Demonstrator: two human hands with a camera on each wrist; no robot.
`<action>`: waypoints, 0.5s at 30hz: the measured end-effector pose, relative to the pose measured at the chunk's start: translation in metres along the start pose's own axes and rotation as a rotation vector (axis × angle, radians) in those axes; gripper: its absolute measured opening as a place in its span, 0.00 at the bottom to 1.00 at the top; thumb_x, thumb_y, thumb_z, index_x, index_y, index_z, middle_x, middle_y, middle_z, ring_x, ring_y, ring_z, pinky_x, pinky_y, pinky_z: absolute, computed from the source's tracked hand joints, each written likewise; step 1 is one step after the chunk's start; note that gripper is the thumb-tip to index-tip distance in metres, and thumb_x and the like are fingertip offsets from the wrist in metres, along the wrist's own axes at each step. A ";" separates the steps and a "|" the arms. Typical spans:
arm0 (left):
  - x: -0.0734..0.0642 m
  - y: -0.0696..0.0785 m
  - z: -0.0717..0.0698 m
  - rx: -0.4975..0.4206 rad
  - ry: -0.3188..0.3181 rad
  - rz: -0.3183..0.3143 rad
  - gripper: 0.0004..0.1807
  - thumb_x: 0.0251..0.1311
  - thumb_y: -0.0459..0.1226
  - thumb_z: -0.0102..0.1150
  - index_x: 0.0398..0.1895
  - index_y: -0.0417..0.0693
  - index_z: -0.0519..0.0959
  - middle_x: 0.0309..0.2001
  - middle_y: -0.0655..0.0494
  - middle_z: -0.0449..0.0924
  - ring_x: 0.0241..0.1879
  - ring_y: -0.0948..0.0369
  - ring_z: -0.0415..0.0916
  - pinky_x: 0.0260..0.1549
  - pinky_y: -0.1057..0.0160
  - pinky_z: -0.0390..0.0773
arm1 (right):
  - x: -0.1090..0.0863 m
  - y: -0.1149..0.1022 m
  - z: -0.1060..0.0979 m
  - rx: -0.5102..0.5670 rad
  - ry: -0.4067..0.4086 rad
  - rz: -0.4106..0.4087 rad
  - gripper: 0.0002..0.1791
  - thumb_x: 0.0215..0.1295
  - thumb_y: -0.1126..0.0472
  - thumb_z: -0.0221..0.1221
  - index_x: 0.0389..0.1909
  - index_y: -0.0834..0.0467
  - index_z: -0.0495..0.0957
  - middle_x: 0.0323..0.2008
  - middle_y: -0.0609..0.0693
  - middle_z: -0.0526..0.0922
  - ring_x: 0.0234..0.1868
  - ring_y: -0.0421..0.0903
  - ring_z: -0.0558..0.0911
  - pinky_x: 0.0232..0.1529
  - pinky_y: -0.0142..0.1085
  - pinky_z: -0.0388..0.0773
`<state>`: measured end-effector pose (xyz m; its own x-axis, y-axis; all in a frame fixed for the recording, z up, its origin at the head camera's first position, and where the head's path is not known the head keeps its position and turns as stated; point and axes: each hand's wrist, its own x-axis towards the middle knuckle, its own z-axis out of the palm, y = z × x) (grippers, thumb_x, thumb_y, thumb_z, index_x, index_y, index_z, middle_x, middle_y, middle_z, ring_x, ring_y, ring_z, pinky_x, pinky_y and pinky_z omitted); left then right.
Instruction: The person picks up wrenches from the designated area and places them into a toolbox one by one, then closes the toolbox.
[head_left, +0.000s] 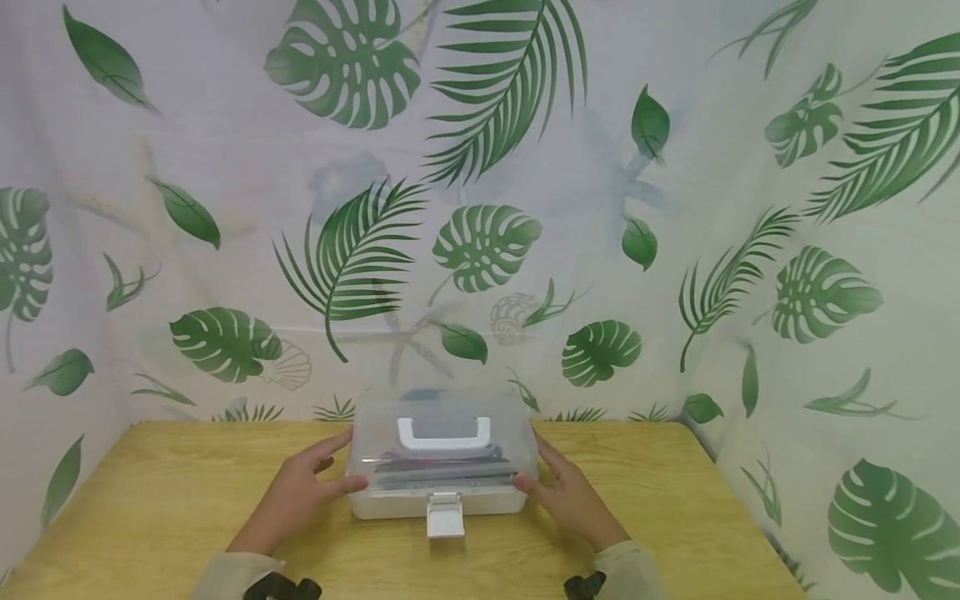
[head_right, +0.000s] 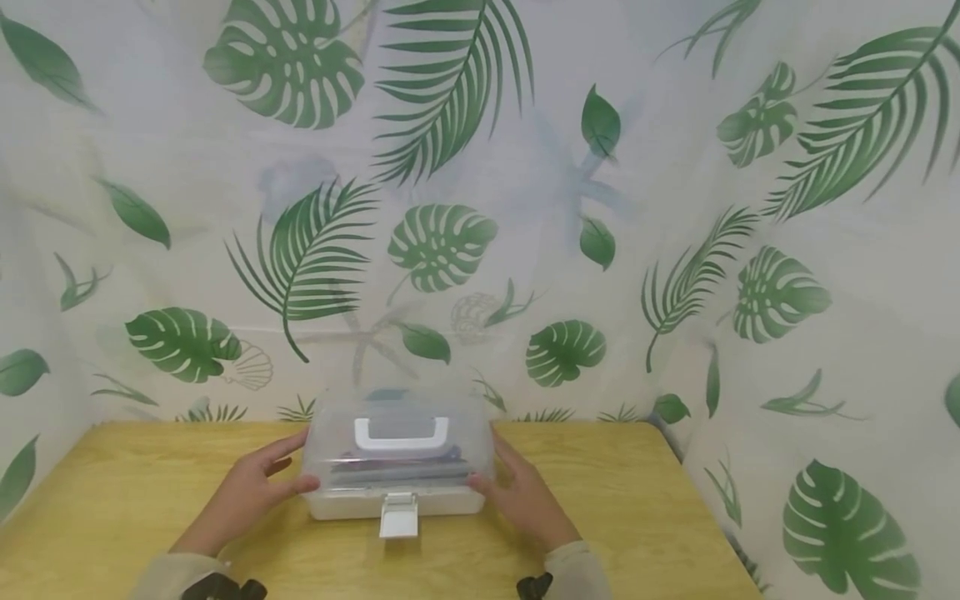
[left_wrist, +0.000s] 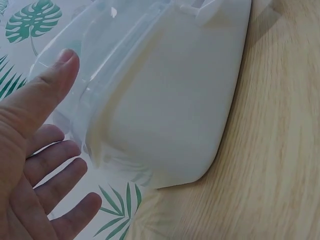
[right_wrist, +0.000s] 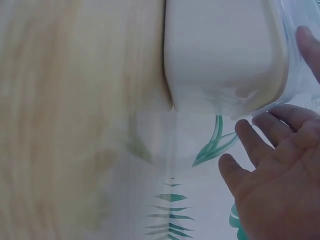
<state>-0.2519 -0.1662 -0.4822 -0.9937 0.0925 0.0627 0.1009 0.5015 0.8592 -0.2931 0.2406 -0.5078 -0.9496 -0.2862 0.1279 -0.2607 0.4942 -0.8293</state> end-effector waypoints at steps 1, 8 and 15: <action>0.001 -0.001 0.001 -0.009 -0.003 0.007 0.48 0.57 0.55 0.74 0.79 0.52 0.66 0.77 0.44 0.63 0.71 0.36 0.65 0.68 0.40 0.69 | 0.000 0.000 0.000 0.004 -0.003 0.011 0.44 0.69 0.44 0.66 0.82 0.43 0.57 0.81 0.49 0.57 0.80 0.60 0.55 0.75 0.66 0.52; 0.003 -0.007 0.004 -0.019 -0.011 0.036 0.47 0.59 0.52 0.74 0.79 0.51 0.64 0.78 0.45 0.61 0.74 0.38 0.61 0.69 0.40 0.69 | 0.000 -0.003 -0.001 0.022 -0.029 0.052 0.47 0.68 0.44 0.67 0.82 0.42 0.55 0.81 0.49 0.55 0.81 0.61 0.53 0.75 0.67 0.50; -0.003 0.014 0.004 0.078 0.051 0.137 0.47 0.64 0.48 0.71 0.81 0.46 0.59 0.76 0.41 0.63 0.74 0.39 0.61 0.68 0.36 0.69 | -0.003 -0.024 -0.005 -0.168 0.079 -0.106 0.47 0.68 0.50 0.69 0.81 0.55 0.56 0.79 0.57 0.60 0.78 0.63 0.59 0.75 0.64 0.57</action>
<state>-0.2471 -0.1559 -0.4727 -0.9714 0.1221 0.2038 0.2371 0.5524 0.7992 -0.2849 0.2335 -0.4852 -0.9244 -0.2819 0.2571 -0.3787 0.5965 -0.7076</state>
